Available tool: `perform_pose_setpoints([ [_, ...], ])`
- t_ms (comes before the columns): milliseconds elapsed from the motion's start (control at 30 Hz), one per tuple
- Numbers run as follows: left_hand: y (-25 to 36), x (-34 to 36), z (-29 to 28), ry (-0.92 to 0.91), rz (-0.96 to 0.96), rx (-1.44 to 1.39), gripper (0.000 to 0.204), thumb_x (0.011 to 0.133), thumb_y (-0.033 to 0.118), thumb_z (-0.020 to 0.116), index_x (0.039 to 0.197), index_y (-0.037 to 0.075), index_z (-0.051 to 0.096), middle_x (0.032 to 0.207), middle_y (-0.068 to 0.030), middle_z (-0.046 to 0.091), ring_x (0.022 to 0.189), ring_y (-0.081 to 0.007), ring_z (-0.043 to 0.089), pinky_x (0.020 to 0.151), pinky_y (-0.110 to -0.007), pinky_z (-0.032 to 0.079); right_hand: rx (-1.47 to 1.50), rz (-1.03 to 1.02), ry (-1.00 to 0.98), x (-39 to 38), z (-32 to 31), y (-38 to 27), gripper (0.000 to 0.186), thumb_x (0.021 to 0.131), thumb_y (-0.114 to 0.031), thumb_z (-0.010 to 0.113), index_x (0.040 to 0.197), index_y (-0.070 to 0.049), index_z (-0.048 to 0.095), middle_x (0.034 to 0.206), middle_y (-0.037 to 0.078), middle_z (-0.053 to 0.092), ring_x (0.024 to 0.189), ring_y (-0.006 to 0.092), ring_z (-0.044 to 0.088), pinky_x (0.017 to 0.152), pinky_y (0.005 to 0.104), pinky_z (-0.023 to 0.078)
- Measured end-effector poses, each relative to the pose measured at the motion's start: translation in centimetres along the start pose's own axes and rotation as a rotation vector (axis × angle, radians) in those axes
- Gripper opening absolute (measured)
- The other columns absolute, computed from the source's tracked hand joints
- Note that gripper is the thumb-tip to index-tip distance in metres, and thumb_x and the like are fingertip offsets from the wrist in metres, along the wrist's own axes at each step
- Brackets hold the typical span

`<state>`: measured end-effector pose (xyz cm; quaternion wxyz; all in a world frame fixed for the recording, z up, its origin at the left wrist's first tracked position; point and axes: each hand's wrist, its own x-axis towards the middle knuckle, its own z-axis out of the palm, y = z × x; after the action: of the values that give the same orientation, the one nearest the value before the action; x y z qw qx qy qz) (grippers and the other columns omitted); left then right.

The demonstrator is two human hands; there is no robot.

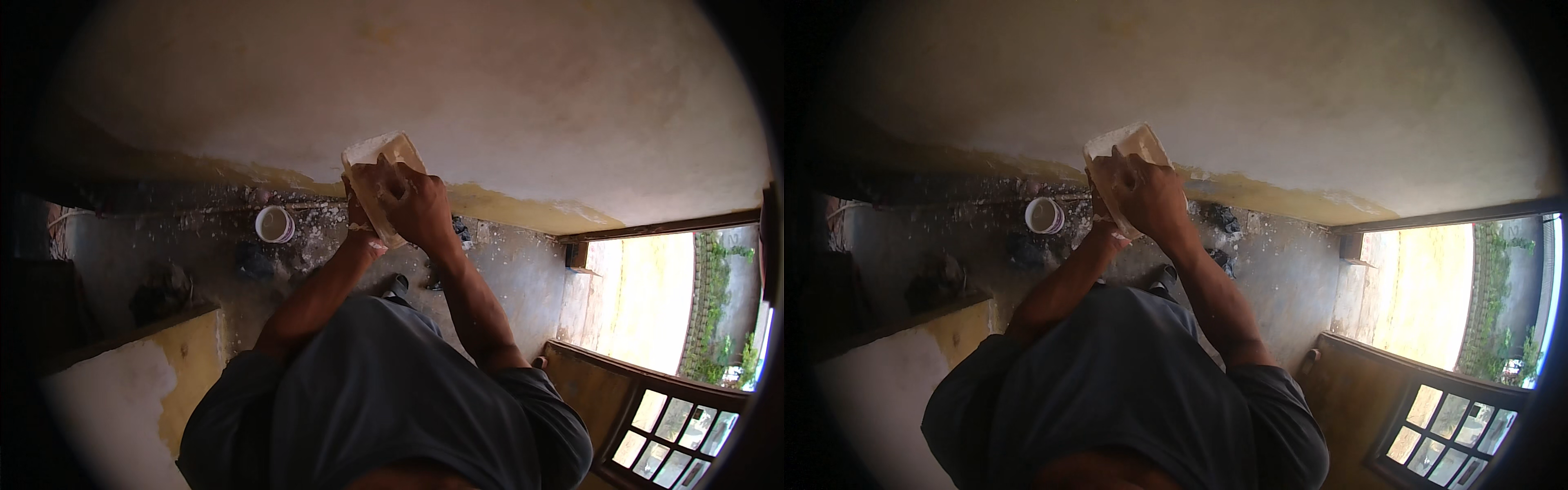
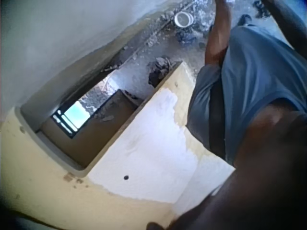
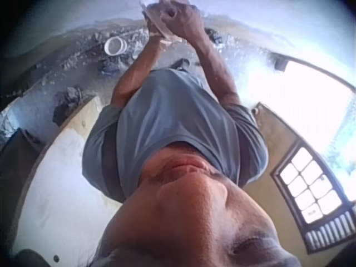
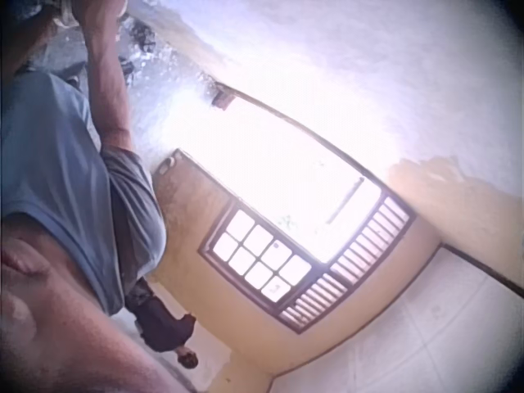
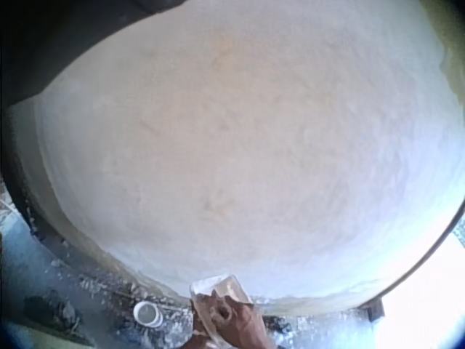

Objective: The person applies patching material to a wall using a putty knife and then refills the knife with more material from a small container.

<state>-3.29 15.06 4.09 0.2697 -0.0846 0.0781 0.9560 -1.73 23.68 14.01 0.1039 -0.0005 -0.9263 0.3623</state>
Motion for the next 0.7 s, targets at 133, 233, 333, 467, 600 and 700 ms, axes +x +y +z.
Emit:
perform_pose_setpoints([
  [133, 0.2, -0.2, 1.0, -0.030, -0.067, -0.056, 0.061, 0.095, 0.063, 0.039, 0.137, 0.020, 0.049, 0.132, -0.0059, 0.057, 0.122, -0.0265, 0.056, 0.103, -0.047, 0.046, 0.005, 0.038, 0.066, 0.5, -0.3, 0.8, 0.026, 0.078, -0.017, 0.072, 0.098, -0.002, 0.068, 0.082, 0.020, 0.069, 0.077, 0.0396, 0.068, 0.068, 0.0438, 0.054],
  [233, 0.3, -0.5, 1.1, -0.129, -0.094, -0.006, 0.062, 0.095, 0.063, 0.041, 0.140, 0.021, 0.047, 0.136, -0.0062, 0.056, 0.125, -0.0271, 0.055, 0.103, -0.049, 0.046, 0.021, 0.046, 0.099, 0.7, -2.0, 0.8, 0.026, 0.077, -0.016, 0.074, 0.100, -0.004, 0.069, 0.081, 0.020, 0.069, 0.077, 0.0389, 0.068, 0.068, 0.0421, 0.055],
  [333, 0.3, -0.2, -0.1, -0.107, -0.064, -0.071, 0.064, 0.094, 0.064, 0.040, 0.141, 0.020, 0.047, 0.136, -0.0070, 0.056, 0.124, -0.0278, 0.056, 0.103, -0.050, 0.046, 0.057, 0.069, 0.021, 0.4, -1.9, 0.5, 0.027, 0.077, -0.015, 0.074, 0.101, -0.003, 0.069, 0.080, 0.020, 0.069, 0.077, 0.0382, 0.069, 0.066, 0.0412, 0.055],
  [467, 0.1, -0.4, 0.1, -0.199, -0.201, -0.223, 0.080, 0.087, 0.077, 0.037, 0.143, 0.020, 0.044, 0.138, -0.0097, 0.054, 0.125, -0.0332, 0.055, 0.102, -0.059, 0.045, -0.025, -0.016, 0.079, 0.8, -1.2, 2.7, 0.024, 0.078, -0.015, 0.071, 0.099, -0.003, 0.068, 0.080, 0.020, 0.069, 0.077, 0.0408, 0.067, 0.066, 0.0442, 0.054],
  [600, 0.2, -0.7, 1.1, -0.196, -0.186, -0.227, 0.082, 0.086, 0.078, 0.036, 0.144, 0.020, 0.044, 0.138, -0.0099, 0.054, 0.125, -0.0344, 0.054, 0.102, -0.061, 0.043, -0.134, 0.088, 0.059, 1.6, -2.0, 3.2, 0.023, 0.078, -0.017, 0.071, 0.098, -0.005, 0.069, 0.082, 0.020, 0.069, 0.078, 0.0410, 0.067, 0.068, 0.0447, 0.054],
  [700, 0.0, -0.4, 0.4, -0.248, -0.149, -0.109, 0.078, 0.089, 0.074, 0.036, 0.143, 0.020, 0.044, 0.138, -0.0093, 0.054, 0.125, -0.0331, 0.055, 0.102, -0.059, 0.044, -0.133, 0.117, 0.071, 1.4, -1.7, 3.0, 0.022, 0.078, -0.018, 0.072, 0.095, -0.005, 0.068, 0.080, 0.020, 0.068, 0.076, 0.0413, 0.066, 0.067, 0.0449, 0.053],
])
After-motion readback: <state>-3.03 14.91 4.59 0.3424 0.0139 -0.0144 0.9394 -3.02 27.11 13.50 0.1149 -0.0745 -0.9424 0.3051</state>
